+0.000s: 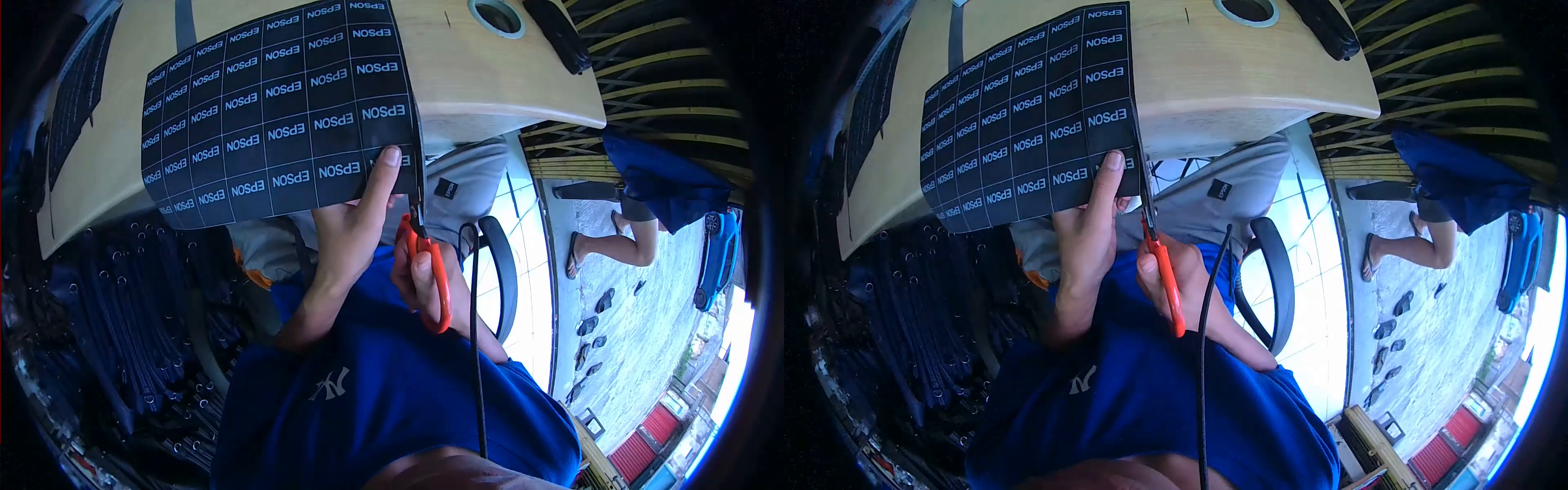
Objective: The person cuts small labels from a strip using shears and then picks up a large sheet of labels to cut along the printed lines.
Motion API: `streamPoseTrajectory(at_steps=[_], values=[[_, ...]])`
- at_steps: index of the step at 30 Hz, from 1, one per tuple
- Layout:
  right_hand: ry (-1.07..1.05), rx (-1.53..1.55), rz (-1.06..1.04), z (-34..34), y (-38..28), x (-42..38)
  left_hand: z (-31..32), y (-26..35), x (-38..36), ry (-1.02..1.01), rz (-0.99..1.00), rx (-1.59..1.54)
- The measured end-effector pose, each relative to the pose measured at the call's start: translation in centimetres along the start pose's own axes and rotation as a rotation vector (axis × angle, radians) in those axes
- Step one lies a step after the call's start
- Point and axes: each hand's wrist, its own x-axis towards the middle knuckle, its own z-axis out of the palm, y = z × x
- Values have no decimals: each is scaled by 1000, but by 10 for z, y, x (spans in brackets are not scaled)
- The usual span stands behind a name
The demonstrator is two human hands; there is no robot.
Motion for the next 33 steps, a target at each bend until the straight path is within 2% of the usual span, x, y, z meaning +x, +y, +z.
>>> streamPoseTrajectory(at_steps=[12, 14, 20, 33], values=[[-1, 91, 100, 3, 3, -1, -1, 0, 0, 3, 3, -3], [23, -22, -11, 2, 4, 1, -2, 0, 0, -8, 18, 4], [-18, -46, -122, 1, 17, 2, -3, 2, -1, -55, 65, 22], [-5, -49, -42, -3, 5, 3, -5, 1, -7, -124, 160, 173]])
